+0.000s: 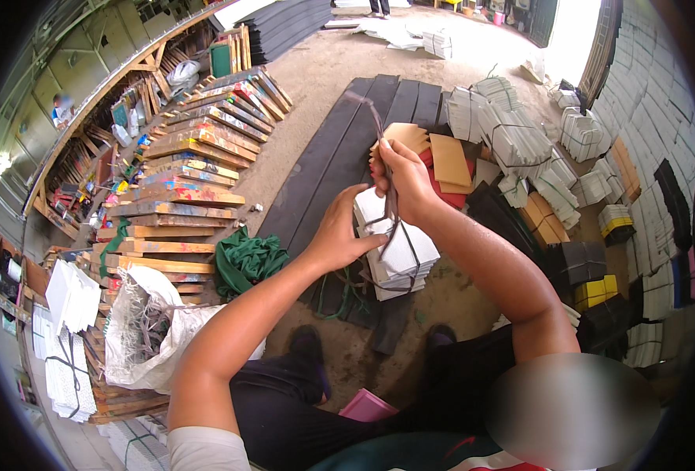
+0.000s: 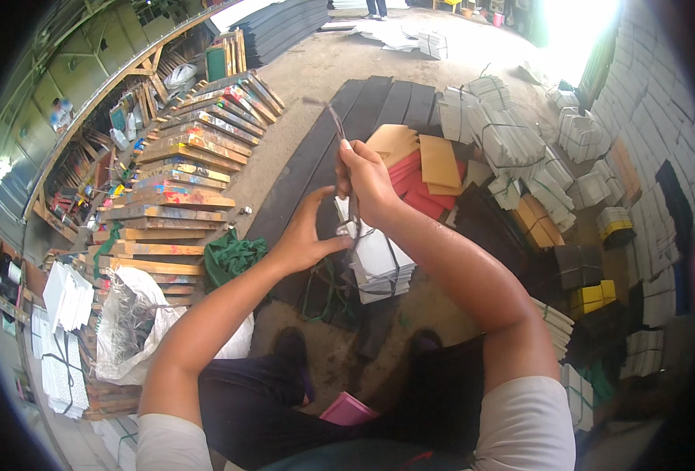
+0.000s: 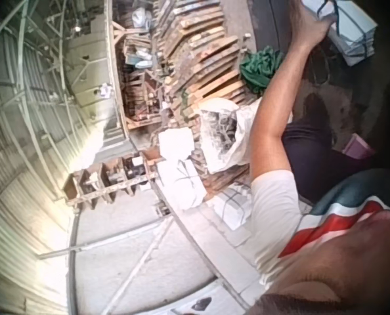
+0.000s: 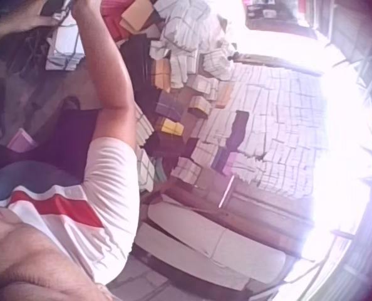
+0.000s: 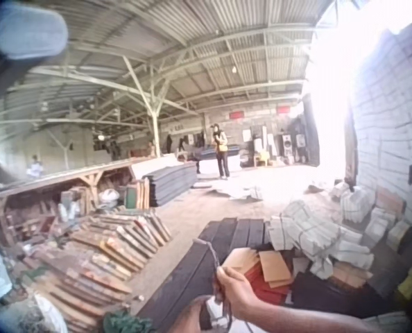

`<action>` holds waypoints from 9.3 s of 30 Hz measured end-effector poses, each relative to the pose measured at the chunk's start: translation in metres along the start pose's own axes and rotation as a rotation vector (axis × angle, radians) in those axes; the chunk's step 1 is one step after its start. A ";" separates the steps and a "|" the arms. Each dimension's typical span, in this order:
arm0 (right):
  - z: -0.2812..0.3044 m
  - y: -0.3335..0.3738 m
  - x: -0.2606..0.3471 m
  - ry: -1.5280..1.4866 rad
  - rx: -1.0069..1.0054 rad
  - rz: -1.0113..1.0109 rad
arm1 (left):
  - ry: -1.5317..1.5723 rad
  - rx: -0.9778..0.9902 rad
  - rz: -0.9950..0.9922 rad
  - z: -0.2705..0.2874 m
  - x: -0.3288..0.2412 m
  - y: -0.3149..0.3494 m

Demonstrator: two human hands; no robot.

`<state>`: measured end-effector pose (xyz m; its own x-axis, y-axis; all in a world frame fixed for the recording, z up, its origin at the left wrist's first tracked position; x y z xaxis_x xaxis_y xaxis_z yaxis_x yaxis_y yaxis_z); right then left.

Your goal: The person ties bundles of white foam sheets with string, then uses a utility knife to cut the string. The person moves and stacks the tied bundles on the floor in a workshop area.

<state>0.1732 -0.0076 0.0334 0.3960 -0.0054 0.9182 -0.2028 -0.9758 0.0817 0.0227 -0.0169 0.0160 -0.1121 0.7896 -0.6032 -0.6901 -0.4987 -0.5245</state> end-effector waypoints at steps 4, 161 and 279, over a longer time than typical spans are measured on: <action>0.006 -0.001 0.010 0.015 -0.032 0.038 | 0.267 0.173 0.269 -0.021 0.009 -0.022; 0.072 0.039 -0.173 1.297 0.251 0.510 | 0.173 -0.920 1.092 -0.119 0.215 0.270; 0.045 0.021 -0.127 0.606 0.354 -0.296 | 1.217 -0.609 0.658 -0.132 0.055 0.088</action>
<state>0.1593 -0.0374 -0.0987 -0.1925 0.2885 0.9379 0.1747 -0.9304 0.3221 0.0499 -0.0644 -0.1428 0.5797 -0.2438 -0.7775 -0.3272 -0.9435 0.0518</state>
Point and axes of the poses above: each hand's wrist, its own y-axis away from the middle knuckle, its own z-axis out of the back of the hand, x = y × z, the point moved 9 cm from there along -y, towards the middle knuckle, and after that the axes turned 7 degrees about -z, right-handed, at the moved point
